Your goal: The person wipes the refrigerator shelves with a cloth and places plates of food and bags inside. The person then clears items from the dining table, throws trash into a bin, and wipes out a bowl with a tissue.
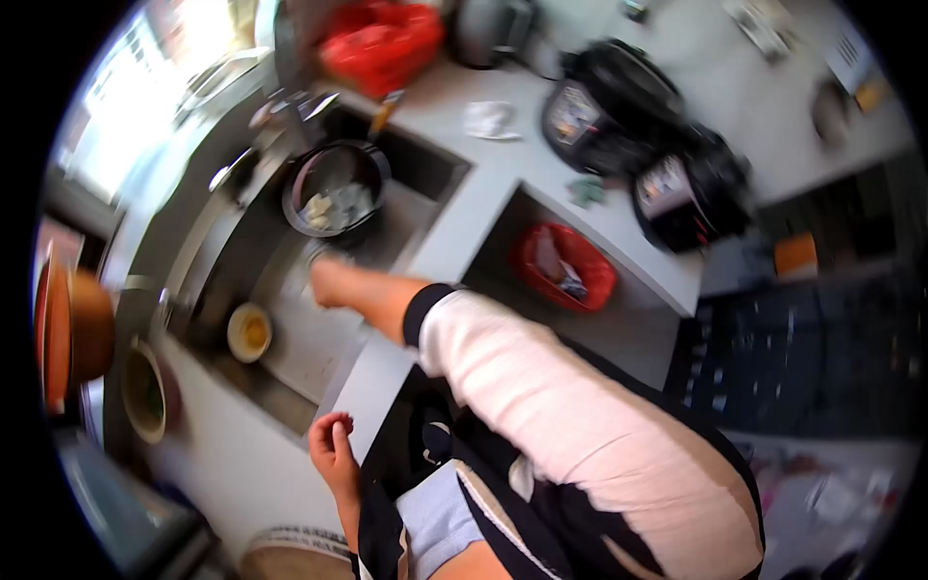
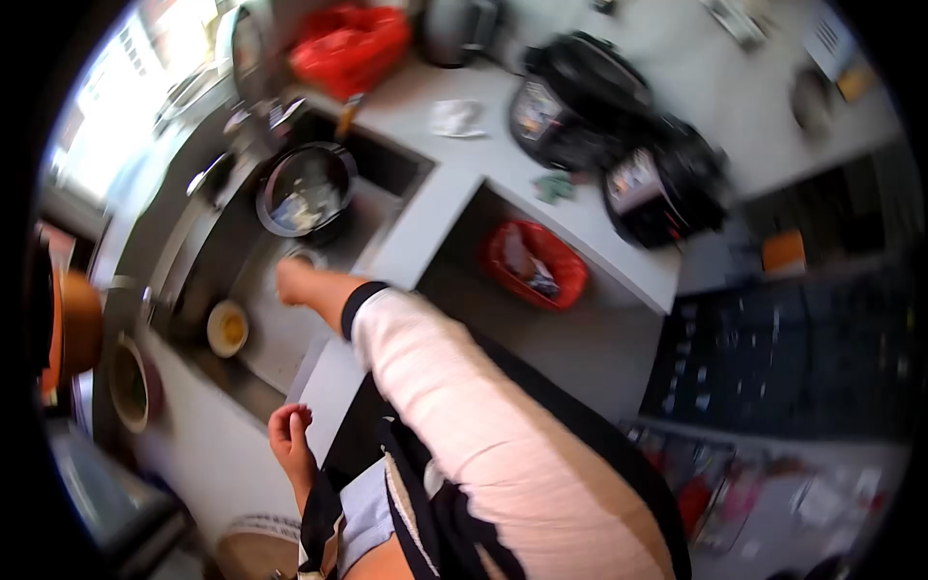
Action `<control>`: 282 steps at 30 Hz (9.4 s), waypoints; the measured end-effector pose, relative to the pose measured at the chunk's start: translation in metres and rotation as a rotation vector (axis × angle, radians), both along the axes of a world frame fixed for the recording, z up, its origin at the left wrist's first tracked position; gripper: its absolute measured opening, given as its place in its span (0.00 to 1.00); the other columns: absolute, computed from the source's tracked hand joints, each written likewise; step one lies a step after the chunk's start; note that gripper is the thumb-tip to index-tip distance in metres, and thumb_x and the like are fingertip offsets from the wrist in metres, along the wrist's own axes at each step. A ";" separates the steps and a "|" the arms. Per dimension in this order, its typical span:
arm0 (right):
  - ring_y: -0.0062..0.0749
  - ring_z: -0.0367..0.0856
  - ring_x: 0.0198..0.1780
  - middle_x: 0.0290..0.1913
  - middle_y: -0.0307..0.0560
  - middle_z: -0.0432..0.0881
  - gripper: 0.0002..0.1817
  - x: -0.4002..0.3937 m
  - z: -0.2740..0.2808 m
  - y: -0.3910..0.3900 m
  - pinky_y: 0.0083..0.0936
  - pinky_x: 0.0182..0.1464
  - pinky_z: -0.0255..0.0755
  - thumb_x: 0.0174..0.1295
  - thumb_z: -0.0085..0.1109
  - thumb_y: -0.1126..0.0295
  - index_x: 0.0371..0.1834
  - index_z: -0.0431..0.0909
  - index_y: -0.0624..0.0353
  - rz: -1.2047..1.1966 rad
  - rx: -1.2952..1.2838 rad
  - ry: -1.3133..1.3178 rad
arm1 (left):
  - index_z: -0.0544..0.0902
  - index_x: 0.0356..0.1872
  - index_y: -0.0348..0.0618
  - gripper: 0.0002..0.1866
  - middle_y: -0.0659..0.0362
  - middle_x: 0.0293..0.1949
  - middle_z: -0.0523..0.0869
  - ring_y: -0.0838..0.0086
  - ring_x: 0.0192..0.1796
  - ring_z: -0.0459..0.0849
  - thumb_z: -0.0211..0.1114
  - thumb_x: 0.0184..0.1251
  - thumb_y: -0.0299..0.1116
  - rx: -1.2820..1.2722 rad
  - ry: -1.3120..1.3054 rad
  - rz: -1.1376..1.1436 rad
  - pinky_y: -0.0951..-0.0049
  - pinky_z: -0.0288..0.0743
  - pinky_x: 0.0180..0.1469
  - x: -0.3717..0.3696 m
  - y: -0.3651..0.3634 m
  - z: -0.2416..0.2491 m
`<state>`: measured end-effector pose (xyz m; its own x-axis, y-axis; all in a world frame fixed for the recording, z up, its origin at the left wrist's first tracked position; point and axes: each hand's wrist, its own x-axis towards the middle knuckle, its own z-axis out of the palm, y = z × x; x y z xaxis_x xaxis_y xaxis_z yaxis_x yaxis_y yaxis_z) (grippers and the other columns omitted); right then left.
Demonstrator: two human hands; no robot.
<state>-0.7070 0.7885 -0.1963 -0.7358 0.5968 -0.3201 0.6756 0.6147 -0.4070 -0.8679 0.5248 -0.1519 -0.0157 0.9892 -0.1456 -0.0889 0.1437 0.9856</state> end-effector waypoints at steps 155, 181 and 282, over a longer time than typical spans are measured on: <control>0.38 0.74 0.44 0.37 0.44 0.74 0.03 2.228 0.491 0.328 0.31 0.42 0.73 0.51 0.53 0.69 0.26 0.75 0.54 -0.072 1.007 -0.233 | 0.78 0.33 0.39 0.08 0.51 0.38 0.81 0.55 0.42 0.77 0.57 0.53 0.29 1.265 0.597 -0.383 0.60 0.69 0.45 2.211 0.653 0.338; 0.43 0.74 0.45 0.38 0.50 0.76 0.12 2.538 0.524 0.092 0.40 0.50 0.67 0.52 0.48 0.71 0.36 0.78 0.63 -1.453 1.036 -1.531 | 0.79 0.38 0.37 0.11 0.49 0.39 0.81 0.55 0.41 0.79 0.57 0.55 0.29 1.207 0.622 -0.340 0.65 0.71 0.46 2.216 0.611 0.345; 0.12 0.61 0.13 0.65 0.73 0.52 0.35 2.219 0.360 -0.033 0.11 0.09 0.59 0.60 0.41 0.70 0.71 0.39 0.53 -1.225 0.534 2.272 | 0.54 0.63 0.27 0.31 0.33 0.59 0.65 0.50 0.57 0.72 0.51 0.60 0.31 0.190 -0.737 -0.680 0.63 0.76 0.53 2.139 0.565 0.370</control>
